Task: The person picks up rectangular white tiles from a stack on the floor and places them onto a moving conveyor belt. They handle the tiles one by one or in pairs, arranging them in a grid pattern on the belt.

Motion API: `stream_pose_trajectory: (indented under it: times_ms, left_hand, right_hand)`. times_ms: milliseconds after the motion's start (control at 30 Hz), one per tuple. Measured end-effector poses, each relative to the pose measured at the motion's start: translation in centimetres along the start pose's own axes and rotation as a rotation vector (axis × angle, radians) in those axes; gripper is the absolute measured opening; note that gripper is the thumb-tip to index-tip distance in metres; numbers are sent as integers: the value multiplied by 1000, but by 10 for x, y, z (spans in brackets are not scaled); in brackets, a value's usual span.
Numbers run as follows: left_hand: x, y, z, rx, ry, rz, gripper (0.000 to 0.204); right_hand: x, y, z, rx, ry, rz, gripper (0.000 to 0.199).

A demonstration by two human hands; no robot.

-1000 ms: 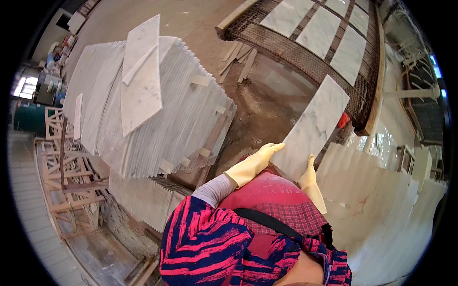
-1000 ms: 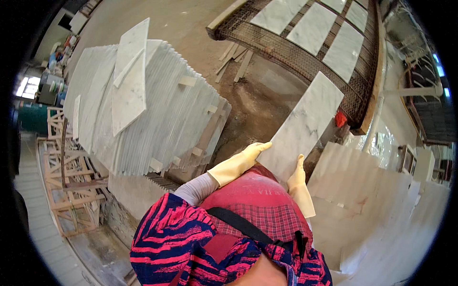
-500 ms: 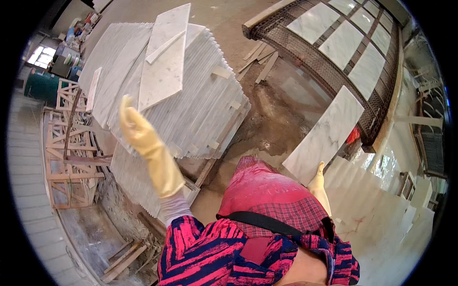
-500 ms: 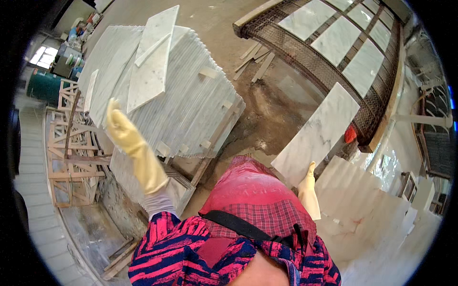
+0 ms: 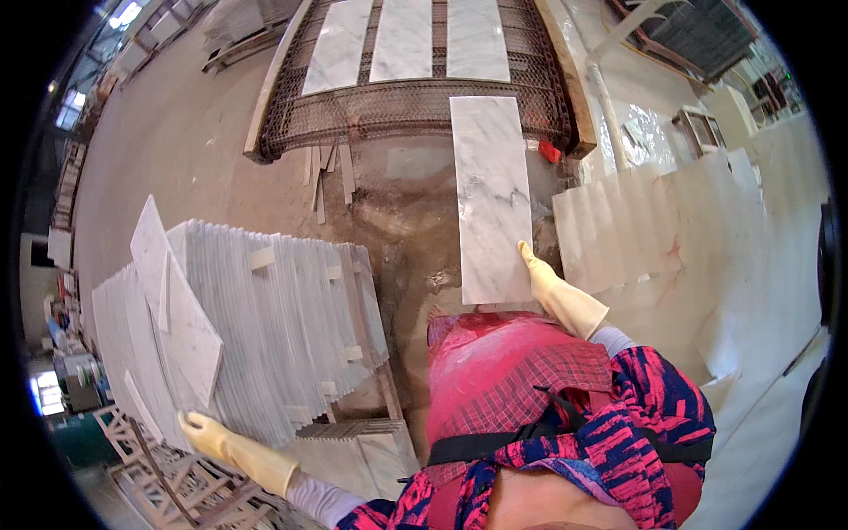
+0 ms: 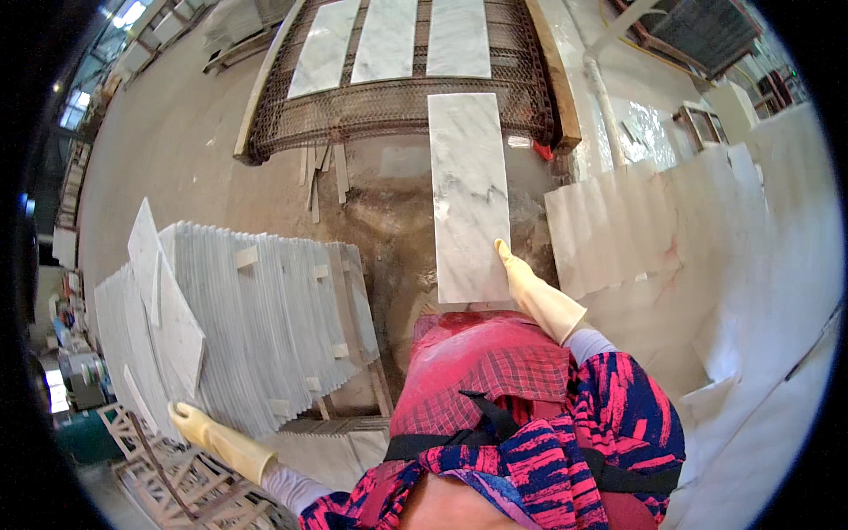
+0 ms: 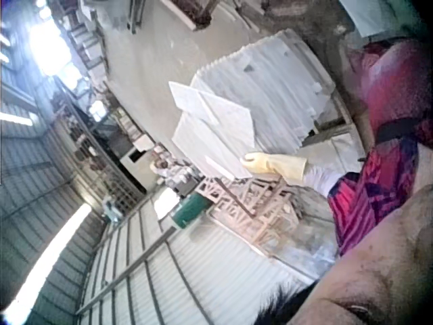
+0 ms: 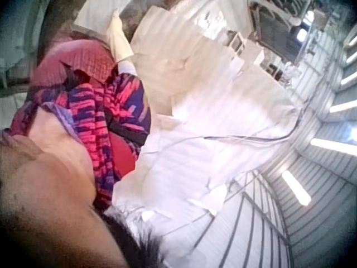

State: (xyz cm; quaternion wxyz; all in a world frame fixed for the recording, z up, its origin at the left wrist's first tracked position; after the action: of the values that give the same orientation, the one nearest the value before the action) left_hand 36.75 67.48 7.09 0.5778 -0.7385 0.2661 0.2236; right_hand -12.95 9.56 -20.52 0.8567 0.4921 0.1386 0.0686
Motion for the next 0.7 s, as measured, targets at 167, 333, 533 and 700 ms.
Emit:
stream_pose_trajectory:
  times_ms: [167, 333, 533, 700]
  left_hand:
    - [-5, -1, 8, 0, -85, -4, 46]
    - [6, 5, 13, -21, 9, -30, 45]
    - [-18, 7, -13, 65, -8, -71, 46]
    - [-82, 52, -94, 80, 73, -93, 48]
  right_hand:
    - [0, -57, -29, -82, -83, 174, 93]
    - [2, -54, -29, -64, -10, 124, 94]
    - [13, -41, -28, -30, 61, 138, 99]
    - [19, -63, -35, -32, 9, 165, 100]
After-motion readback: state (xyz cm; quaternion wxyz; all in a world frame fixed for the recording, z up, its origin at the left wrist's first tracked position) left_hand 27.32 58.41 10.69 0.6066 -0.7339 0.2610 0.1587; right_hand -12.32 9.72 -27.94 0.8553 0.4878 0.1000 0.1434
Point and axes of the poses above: each hand's wrist, its own y-axis away from the middle knuckle, its own x-axis out of the palm, z = x × y, the point moved 8 cm from there along -y, towards the middle knuckle, and after that the axes turned 14 degrees about -z, right-handed, at the moved point
